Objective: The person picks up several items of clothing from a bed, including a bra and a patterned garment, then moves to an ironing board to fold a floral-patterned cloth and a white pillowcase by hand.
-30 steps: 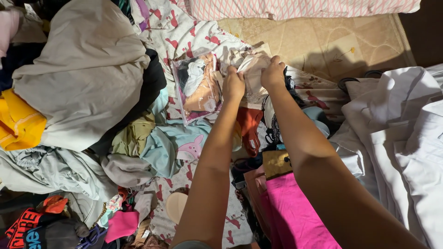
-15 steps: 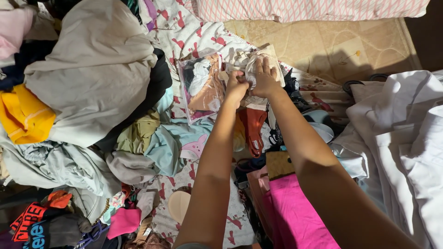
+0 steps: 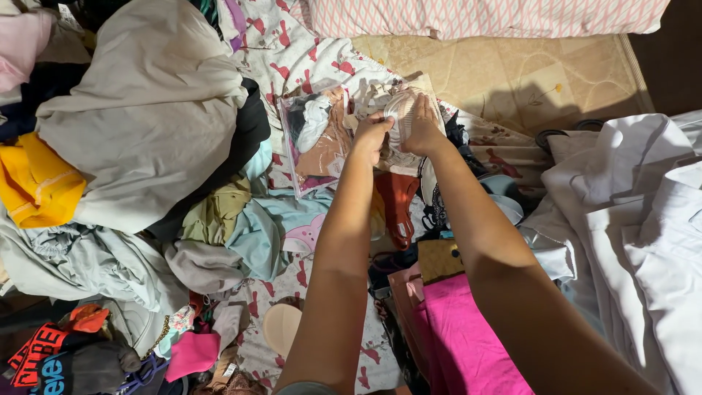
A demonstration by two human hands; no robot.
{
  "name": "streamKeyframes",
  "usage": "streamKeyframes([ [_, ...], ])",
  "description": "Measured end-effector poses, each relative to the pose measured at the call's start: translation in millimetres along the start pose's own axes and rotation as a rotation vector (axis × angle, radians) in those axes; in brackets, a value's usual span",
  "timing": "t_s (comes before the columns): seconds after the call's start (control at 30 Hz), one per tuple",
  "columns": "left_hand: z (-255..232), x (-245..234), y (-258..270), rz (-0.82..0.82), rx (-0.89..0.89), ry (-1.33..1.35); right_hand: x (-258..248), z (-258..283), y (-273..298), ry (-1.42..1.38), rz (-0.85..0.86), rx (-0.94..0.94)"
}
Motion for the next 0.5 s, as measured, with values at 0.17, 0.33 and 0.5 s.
streamKeyframes([
  [0.17,-4,3,8,-0.032,-0.046,-0.048,5,-4,-3,-0.017,0.015,0.044],
  [0.33,-9,5,16,-0.101,0.215,-0.295,8,-9,-9,0.072,-0.002,-0.057],
  [0.5,-6,0,46,-0.201,0.587,-0.383,-3,-4,-5,0.121,0.021,0.015],
])
Point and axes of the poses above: each hand's wrist, its own y-axis away from the middle knuckle, its own x-axis out of the palm, z = x × y, the point moved 5 cm from there along -y, towards the middle knuckle, and after that the axes turned 13 degrees about x, right-handed, at the moved point
